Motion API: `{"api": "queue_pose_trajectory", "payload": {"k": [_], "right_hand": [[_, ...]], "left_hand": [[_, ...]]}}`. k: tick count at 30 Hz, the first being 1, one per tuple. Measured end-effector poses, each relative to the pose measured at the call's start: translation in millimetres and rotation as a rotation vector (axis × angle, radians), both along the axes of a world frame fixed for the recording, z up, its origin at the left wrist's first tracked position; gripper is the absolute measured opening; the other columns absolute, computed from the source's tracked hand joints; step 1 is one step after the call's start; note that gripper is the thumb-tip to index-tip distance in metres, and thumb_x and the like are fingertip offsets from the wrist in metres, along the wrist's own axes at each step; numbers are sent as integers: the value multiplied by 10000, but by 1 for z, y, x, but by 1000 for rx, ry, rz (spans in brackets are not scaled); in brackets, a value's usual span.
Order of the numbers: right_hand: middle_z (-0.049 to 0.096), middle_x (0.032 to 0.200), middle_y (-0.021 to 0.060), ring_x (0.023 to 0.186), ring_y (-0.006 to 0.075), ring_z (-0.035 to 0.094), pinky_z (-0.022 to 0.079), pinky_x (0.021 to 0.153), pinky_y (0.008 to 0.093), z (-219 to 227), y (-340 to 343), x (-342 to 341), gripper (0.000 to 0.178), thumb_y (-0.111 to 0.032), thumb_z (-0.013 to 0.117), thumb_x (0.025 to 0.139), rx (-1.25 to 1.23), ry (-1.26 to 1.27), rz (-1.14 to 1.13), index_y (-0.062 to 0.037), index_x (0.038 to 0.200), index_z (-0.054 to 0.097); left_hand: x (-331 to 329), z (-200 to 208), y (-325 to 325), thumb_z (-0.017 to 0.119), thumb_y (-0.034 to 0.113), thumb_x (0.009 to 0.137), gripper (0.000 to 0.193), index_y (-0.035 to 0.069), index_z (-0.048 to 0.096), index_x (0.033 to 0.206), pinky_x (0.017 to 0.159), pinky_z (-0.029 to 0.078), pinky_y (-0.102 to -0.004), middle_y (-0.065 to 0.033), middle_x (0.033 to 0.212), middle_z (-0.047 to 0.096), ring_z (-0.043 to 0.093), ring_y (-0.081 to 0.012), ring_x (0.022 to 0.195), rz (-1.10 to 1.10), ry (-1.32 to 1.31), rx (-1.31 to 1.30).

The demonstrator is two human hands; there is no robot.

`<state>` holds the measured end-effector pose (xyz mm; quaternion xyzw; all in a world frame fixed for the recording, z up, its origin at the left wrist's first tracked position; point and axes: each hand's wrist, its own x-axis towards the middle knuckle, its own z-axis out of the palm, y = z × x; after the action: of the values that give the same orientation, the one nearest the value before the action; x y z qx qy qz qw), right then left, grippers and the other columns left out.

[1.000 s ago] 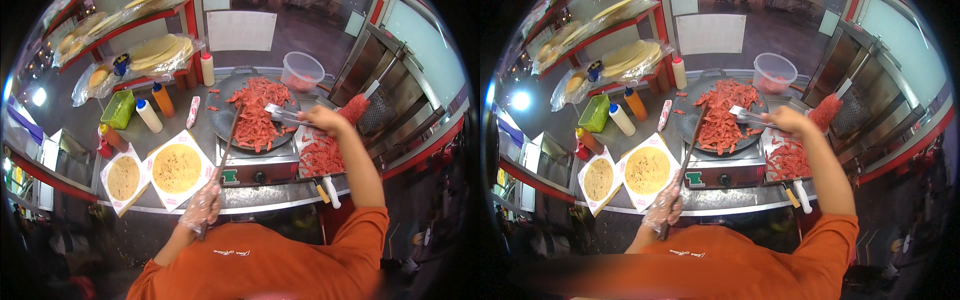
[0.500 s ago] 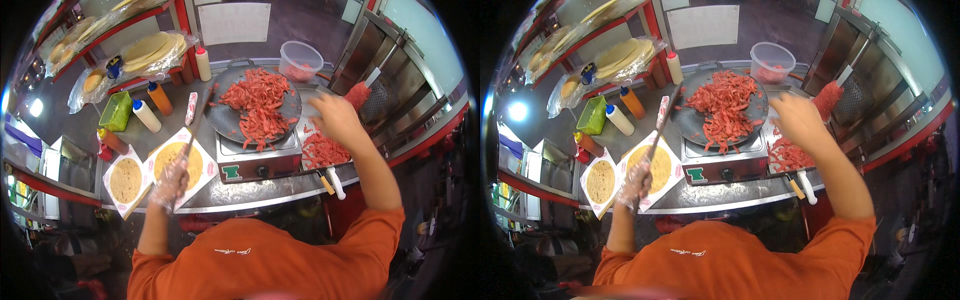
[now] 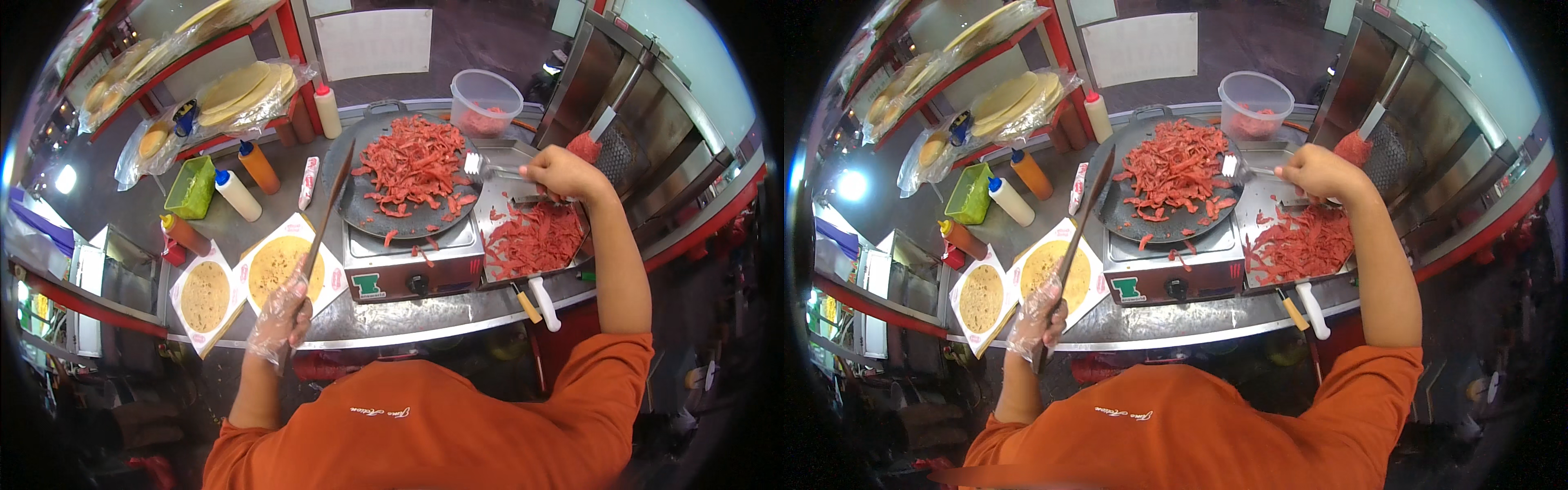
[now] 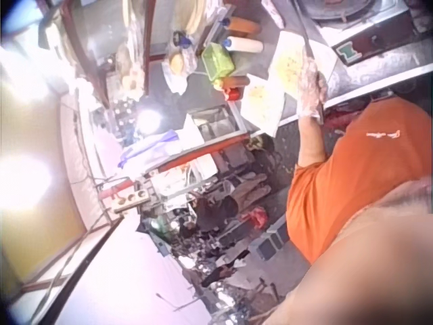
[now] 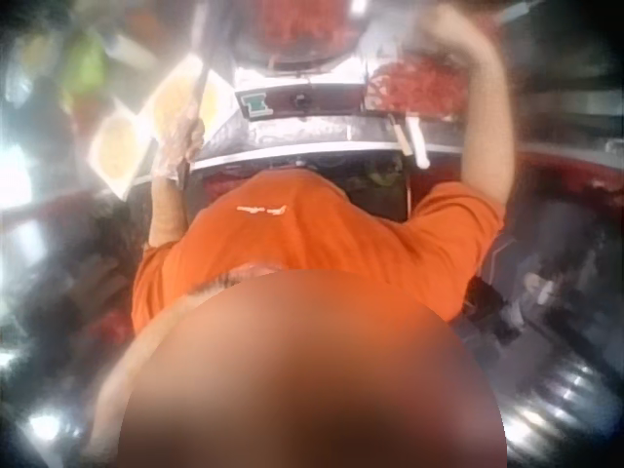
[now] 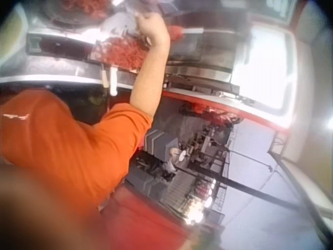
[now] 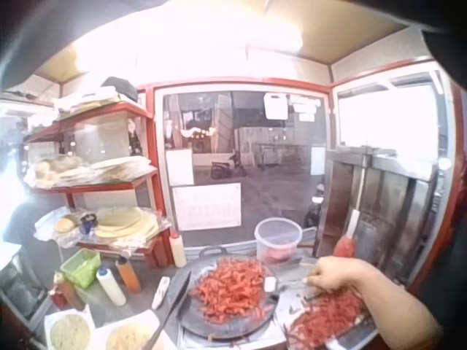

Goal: The person cooks shredded red meat on a flat griddle using a spatula and fork, then places the cooked meat onto two flatbreads. The person also places two additional flatbreads on the griddle to heat.

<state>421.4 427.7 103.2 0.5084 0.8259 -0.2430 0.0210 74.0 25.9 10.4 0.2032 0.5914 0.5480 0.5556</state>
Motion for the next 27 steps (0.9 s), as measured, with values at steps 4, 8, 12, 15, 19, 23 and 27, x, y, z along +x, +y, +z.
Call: {"api": "queue_pose_trajectory", "payload": {"k": [4,8,12,15,19,23,27], "right_hand": [[659,665,42,446,90,472,343,396,300,-14,-38,-52,487,-477,675,1052,-317,217,-165,-26,904,787],[724,722,105,591,209,631,488,568,421,-13,-44,-105,421,-474,711,1006,52,127,228,-72,982,833],[760,793,168,787,359,746,560,727,502,21,-30,-108,309,-422,754,946,614,83,360,-138,1025,847],[757,999,138,921,354,744,588,797,485,29,-49,-99,362,-310,810,883,942,39,672,-99,1175,776],[732,1082,141,976,383,730,590,841,493,24,-100,-78,378,-283,800,893,802,-237,535,-70,1200,739],[728,1084,158,989,405,727,582,864,501,-7,-126,-73,393,-327,776,920,562,-79,283,-116,1251,743],[708,1046,171,945,367,721,568,842,466,-35,-129,-71,413,-347,775,945,541,85,133,-112,1283,739]], "left_hand": [[51,-18,1,589,466,1086,656,311,353,1678,354,298,-228,55,674,426,353,-49,406,-30,-98,-27],[61,-14,5,579,450,1098,631,303,361,1671,361,300,-222,55,674,431,355,-40,411,-52,-183,11],[17,8,-7,595,412,1095,630,241,380,1662,350,288,-199,44,695,462,340,-36,402,58,-64,40],[-9,9,-17,589,364,1104,652,169,350,1677,367,297,-198,42,713,478,350,-37,419,128,-103,-14],[6,-7,-36,614,447,1081,707,201,336,1684,338,322,-219,36,660,470,351,-52,380,-2,-7,85],[22,-24,-33,622,461,1074,741,191,318,1694,374,333,-222,42,679,443,364,-53,424,-151,-120,67],[0,-17,-19,583,371,1095,685,168,316,1692,370,330,-211,42,690,459,359,-38,421,-115,-6,71]]}}
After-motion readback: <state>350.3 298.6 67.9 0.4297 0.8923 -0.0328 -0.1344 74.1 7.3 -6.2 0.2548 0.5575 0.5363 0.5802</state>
